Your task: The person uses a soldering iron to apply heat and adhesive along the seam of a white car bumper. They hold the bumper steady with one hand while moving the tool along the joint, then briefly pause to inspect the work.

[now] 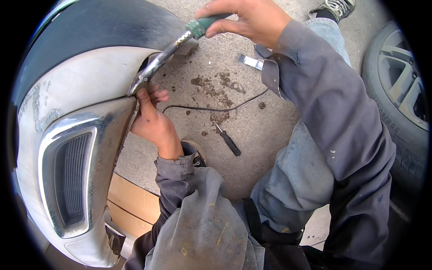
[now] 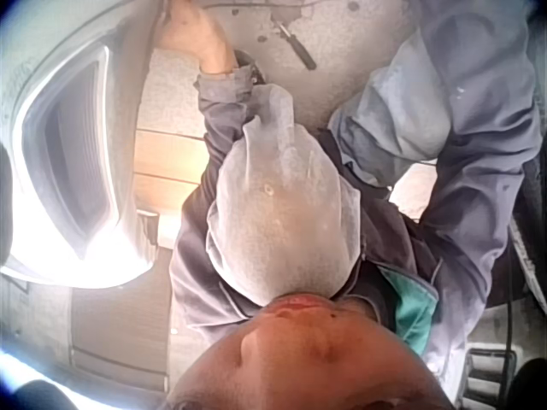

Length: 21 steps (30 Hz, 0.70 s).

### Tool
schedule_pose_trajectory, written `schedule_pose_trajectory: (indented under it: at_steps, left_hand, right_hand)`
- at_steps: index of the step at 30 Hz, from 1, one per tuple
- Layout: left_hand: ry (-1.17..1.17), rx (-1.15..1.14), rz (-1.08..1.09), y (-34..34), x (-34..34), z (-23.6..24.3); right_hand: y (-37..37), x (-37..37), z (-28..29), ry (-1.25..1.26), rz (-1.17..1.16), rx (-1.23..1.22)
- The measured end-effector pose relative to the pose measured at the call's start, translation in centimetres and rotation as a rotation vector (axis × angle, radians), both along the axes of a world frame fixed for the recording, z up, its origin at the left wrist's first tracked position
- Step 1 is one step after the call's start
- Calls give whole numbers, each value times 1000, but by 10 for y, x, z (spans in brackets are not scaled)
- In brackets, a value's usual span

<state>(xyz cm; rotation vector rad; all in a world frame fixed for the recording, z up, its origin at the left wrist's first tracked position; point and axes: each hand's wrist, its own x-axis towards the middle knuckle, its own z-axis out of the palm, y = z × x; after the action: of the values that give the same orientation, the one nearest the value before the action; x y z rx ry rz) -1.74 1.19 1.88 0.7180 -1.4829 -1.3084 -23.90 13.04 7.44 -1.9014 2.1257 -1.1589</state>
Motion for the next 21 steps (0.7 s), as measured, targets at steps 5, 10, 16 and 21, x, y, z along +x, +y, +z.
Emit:
schedule_pose_trajectory:
  at_steps: [5, 10, 16, 21]
  left_hand:
    - [11, -11, -7, -1, -1, 2]
    - [10, -13, -1, 0, -1, 1]
    - [8, -17, -4, 0, -1, 1]
    - [8, -16, -3, -1, 0, 2]
  right_hand:
    - [0, -1, 1, 2, 3, -8]
    - [1, 7, 10, -27, -22, 27]
    - [1, 2, 1, -31, -22, 18]
    - [-1, 2, 1, -24, -21, 13]
